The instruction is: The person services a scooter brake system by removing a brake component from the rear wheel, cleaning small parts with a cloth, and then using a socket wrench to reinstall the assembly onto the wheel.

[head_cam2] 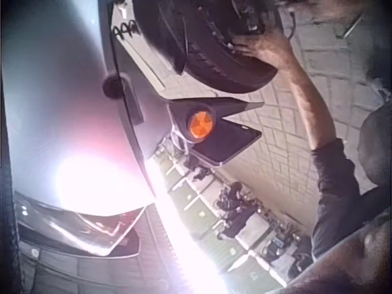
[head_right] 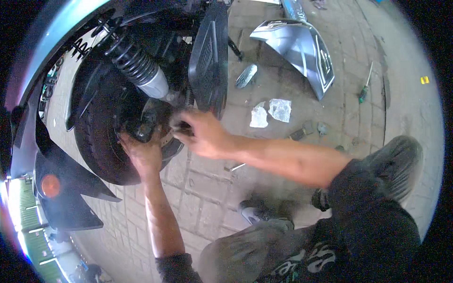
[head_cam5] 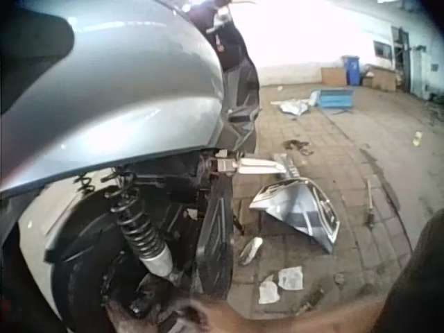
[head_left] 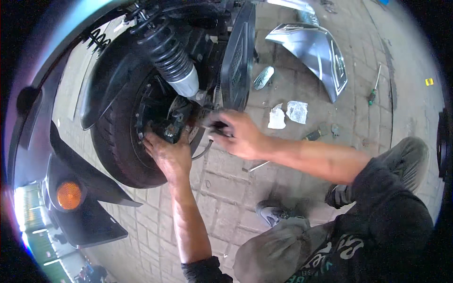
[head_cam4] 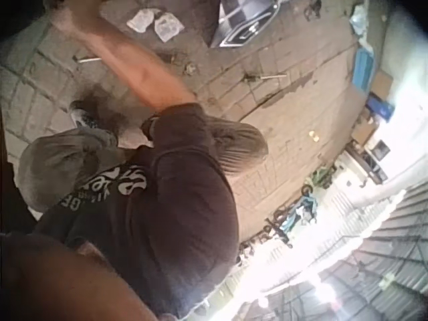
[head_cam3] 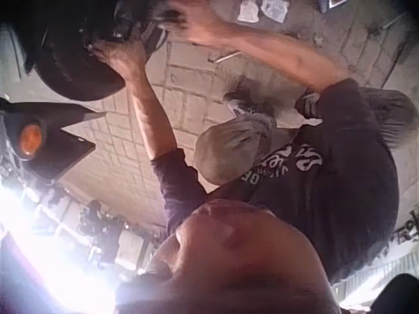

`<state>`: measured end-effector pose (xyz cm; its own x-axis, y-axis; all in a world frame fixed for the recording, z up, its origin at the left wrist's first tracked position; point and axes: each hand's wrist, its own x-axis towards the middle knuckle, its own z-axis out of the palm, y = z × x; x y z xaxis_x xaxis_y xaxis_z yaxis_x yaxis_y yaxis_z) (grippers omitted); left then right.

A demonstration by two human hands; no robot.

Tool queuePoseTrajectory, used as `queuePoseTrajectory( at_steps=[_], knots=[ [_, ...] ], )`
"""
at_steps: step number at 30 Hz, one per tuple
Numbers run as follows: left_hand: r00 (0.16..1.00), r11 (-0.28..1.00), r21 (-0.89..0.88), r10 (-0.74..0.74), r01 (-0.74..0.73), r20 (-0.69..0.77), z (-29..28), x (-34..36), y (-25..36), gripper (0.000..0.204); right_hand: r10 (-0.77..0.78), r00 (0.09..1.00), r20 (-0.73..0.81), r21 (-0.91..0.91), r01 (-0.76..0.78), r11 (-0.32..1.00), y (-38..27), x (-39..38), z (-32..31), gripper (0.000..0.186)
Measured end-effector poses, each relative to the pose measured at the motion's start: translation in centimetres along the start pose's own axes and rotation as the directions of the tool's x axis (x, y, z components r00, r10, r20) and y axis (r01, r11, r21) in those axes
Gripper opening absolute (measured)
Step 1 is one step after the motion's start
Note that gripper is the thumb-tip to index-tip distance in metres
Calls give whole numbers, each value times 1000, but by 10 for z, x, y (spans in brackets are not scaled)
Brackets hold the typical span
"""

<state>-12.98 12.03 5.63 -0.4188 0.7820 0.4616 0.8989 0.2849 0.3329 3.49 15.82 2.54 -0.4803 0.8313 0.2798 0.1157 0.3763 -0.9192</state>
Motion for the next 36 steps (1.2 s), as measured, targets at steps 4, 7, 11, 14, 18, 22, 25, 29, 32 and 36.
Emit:
queuePoseTrajectory(
  at_steps=[4, 7, 11, 14, 18, 22, 25, 29, 32, 36],
  knots=[
    [997, 997, 15, 75, -75, 0, 1, -3, -4, 78, 161, 972, -169, 232, -120, 965, 2, 25, 33, 22],
    [997, 996, 67, 62, -65, 45, -7, -2, -1, 78, 103, 955, -279, 193, -50, 980, 0, 33, 46, 16],
    [992, 987, 138, 65, -80, 112, -9, 0, -2, 76, 56, 940, -335, 144, -8, 989, 8, 34, 55, 16],
    [982, 985, 154, 53, -82, 181, -18, 4, 1, 73, -7, 928, -372, 3, 9, 1000, 3, 31, 54, 16],
    [981, 996, 92, -1, -17, 193, -17, 3, 5, 68, 94, 893, -440, 174, -18, 985, -2, 32, 61, 16],
    [993, 1000, 11, -20, 19, 114, -10, -2, 4, 64, -21, 886, -463, 95, 73, 993, 6, 35, 68, 16],
    [997, 998, -41, -42, 45, 65, -8, -3, 1, 64, -32, 890, -454, 60, 67, 996, 4, 39, 69, 16],
    [990, 997, -38, -61, 66, 128, -13, 1, 5, 64, 70, 878, -473, 91, -30, 995, -5, 40, 73, 15],
    [966, 995, -49, -72, 87, 250, -9, 5, 3, 60, 116, 865, -487, 102, -75, 992, 0, 35, 78, 14],
    [986, 992, -44, -113, 119, 119, -8, -3, 1, 58, 118, 859, -497, -18, -146, 989, -14, 46, 78, 21]
  ],
)
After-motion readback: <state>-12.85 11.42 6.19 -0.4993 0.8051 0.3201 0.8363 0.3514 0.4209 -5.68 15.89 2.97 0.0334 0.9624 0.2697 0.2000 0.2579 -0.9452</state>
